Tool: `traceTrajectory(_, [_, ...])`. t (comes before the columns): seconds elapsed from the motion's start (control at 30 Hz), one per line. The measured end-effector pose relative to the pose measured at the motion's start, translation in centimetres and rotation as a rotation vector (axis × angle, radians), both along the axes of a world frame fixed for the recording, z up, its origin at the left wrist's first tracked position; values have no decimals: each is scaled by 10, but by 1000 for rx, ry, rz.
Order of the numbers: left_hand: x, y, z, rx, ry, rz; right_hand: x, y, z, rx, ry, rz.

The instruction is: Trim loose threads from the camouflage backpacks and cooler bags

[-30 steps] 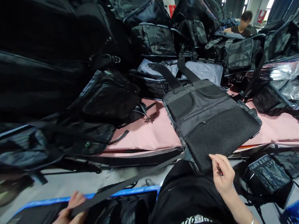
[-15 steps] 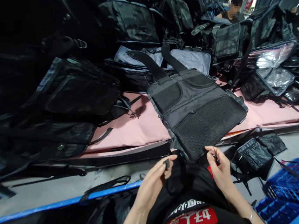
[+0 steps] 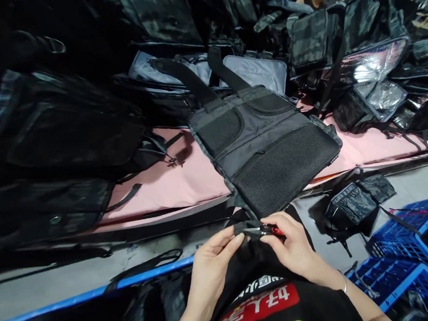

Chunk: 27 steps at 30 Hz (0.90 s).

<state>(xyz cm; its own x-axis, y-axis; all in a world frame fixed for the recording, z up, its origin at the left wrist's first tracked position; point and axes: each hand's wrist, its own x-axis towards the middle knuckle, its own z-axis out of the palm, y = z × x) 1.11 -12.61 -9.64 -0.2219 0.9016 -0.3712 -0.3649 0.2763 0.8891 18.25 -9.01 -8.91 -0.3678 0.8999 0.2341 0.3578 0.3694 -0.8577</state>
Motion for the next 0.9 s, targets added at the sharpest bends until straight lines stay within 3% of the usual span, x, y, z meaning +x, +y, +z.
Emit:
traceTrajectory(0.17, [-1, -2, -8, 48, 153, -48, -2, 2, -3, 96, -58, 61])
traceTrajectory(0.33, [-4, -3, -7, 134, 363, -209, -2, 4, -4, 121, 5, 25])
traceTrajectory(0.4, [-3, 1, -5, 286, 580, -137, 0, 5, -3, 109, 93, -32])
traceTrajectory(0.5, [3, 17, -4, 648, 1033, -23, 6, 8, -2, 75, 222, -173])
traceTrajectory(0.6, [13, 38, -8, 870, 1434, -146, 14, 13, -5, 3, 299, -285])
traceTrajectory(0.7, [15, 51, -14, 898, 1651, -224, 24, 20, -10, -50, 352, -359])
traceTrajectory(0.8, [-5, 50, -18, 921, 1711, -220, 39, 32, -18, -48, 409, -449])
traceTrajectory(0.9, [-46, 41, -18, 905, 1743, -227, 61, 47, -28, -9, 433, -576])
